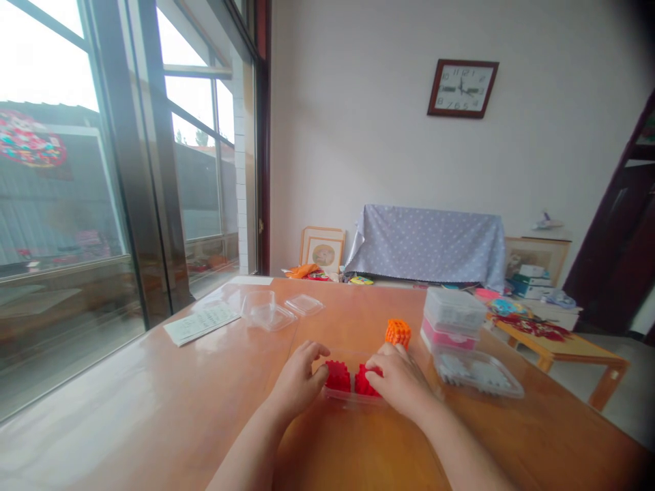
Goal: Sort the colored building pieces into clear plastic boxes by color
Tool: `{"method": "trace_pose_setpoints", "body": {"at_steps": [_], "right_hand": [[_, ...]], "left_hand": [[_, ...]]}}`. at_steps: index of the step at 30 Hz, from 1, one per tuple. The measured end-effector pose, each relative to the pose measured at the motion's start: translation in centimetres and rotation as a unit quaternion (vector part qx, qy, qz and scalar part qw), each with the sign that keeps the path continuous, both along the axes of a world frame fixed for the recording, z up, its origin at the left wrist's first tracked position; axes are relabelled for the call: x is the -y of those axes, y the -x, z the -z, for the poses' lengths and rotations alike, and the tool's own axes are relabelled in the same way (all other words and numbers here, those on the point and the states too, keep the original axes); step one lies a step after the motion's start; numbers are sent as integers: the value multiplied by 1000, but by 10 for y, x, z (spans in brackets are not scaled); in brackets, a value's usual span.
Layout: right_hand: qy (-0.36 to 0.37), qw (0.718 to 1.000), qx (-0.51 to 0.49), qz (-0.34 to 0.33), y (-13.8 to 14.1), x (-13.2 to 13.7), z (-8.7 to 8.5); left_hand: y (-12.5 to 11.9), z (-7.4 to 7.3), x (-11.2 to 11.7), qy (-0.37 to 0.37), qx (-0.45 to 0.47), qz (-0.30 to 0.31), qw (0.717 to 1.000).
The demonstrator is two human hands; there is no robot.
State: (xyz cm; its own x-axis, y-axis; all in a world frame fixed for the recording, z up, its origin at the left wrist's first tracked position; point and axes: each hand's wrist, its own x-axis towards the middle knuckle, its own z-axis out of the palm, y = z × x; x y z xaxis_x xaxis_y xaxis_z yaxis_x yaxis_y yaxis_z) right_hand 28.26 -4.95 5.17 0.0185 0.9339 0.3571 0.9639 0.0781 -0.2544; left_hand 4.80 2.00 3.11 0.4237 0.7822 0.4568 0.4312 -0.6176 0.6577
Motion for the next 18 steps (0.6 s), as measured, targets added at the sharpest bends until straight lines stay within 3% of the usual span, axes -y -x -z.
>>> {"method": "trace_pose_setpoints", "body": {"at_steps": [5,8,11,15,18], "right_hand": [[-22,999,-24,-1,-3,-4,5],[-61,995,-44,66,-13,-6,10],[-39,988,-76,132,-25,-8,18],[11,980,-178,84,-35,-14,38],[-3,967,-248,65,-40,-23,53]], "left_hand": [[-1,-3,3,-19,4,11,1000],[-1,-5,5,-35,1,18,999],[-2,-3,4,-27,-3,31,999],[-5,3,4,-13,4,41,999],[-8,6,4,-18,13,37,999]]}}
